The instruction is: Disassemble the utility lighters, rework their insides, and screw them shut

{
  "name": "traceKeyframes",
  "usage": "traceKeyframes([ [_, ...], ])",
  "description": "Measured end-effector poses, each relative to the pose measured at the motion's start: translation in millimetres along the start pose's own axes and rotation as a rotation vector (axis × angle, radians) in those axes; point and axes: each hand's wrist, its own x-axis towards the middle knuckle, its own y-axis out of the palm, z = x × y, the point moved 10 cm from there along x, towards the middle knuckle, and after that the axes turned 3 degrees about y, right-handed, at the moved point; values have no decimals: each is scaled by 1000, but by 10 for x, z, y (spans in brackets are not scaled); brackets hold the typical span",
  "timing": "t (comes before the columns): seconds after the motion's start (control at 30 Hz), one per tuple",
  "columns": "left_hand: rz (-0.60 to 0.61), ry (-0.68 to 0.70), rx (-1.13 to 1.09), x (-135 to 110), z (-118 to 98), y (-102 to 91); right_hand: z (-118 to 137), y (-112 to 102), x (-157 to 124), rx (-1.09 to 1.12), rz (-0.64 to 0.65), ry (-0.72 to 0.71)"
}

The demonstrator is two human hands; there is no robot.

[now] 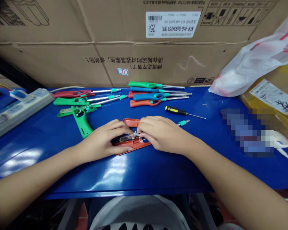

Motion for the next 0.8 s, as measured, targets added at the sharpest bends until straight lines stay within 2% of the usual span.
traceKeyframes([
  [0.17,-13,7,-13,-15,-12,5,-109,-10,7,-46,16,44],
  [0.27,-64,-29,-12,-30,1,-76,-140,32,-16,-75,66,44],
  [0.37,-107,-107,90,-36,47,-198,-158,-16,-35,-87,57,60],
  [0.43,-95,-201,254,-48,114,-273,-187,-86,-43,-106,42,89],
  [0.5,-55,-353,469,-98,233,-364,-236,-146,-55,-125,46,136],
  [0.63,49,-666,838,-327,469,-647,-325,-186,-83,-139,77,216],
  [0.73,44,-846,858,-553,653,-909,-336,-161,-88,-149,92,225],
  [0.8,51,-913,698,-682,831,-979,-342,-137,-88,-151,102,228],
])
